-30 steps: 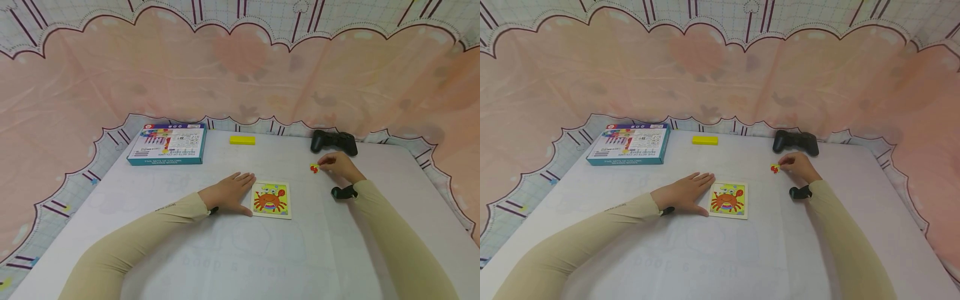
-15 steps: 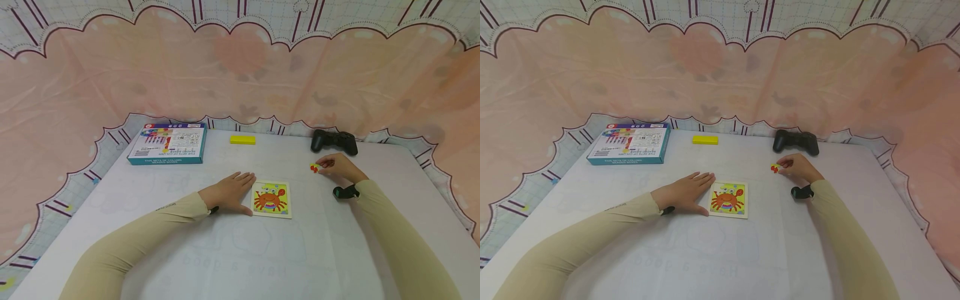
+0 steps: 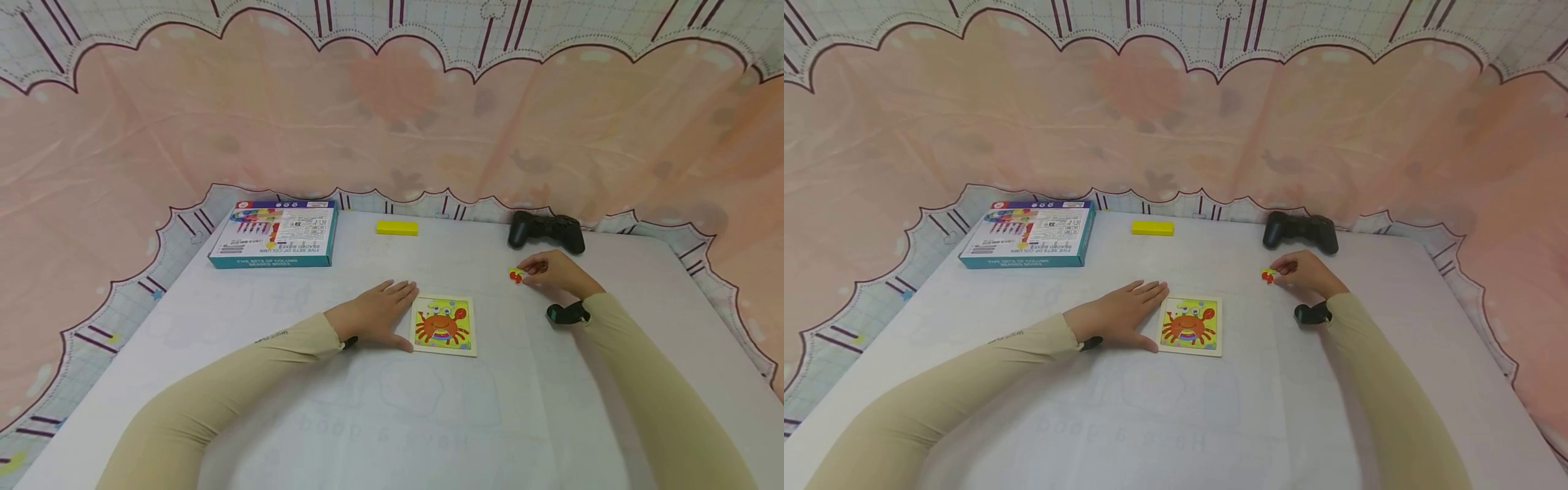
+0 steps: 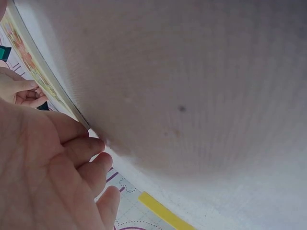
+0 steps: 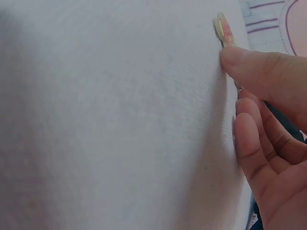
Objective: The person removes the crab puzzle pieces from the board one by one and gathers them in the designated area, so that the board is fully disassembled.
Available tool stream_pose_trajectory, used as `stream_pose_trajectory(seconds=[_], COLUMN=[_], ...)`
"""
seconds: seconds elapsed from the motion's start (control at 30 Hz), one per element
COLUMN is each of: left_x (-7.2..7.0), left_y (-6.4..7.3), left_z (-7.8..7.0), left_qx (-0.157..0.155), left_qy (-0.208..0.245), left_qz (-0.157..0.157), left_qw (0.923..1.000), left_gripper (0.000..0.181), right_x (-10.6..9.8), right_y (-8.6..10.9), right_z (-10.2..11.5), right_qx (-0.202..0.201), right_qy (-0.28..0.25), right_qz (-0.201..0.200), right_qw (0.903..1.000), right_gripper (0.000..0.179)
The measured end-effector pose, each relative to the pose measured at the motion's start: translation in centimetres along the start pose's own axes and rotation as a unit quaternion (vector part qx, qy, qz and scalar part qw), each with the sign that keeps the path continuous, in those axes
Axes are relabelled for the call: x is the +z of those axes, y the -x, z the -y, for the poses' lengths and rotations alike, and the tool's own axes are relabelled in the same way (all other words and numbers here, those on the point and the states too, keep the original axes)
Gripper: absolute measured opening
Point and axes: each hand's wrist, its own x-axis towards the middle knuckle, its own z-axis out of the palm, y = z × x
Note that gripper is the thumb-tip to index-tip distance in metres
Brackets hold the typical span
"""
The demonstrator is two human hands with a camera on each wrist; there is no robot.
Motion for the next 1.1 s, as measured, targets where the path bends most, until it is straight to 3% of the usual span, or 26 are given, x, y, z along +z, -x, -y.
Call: stream_pose_trajectory(seconds=[0.7,1.1], left_x=[0.04,0.23], left_y=[-0.13,-0.26], left_z=[0.07,0.17], left_qx=[-0.002,0.001], left_qy=[0.0,-0.007], left_qz=[0.002,-0.003], left_qw=[1.0,1.0], left_gripper=[0.108,0.108], right_x=[-0.14,-0.28], right_y=[-0.01,0.16], right_z=[-0.19,-0.56], right_qx=[0.01,-0.003], right_qy=[0.007,0.003], right_qz=[-0.001,-0.017], right_qw=[0.9999,0.9998], right_gripper=[0.035,0.034])
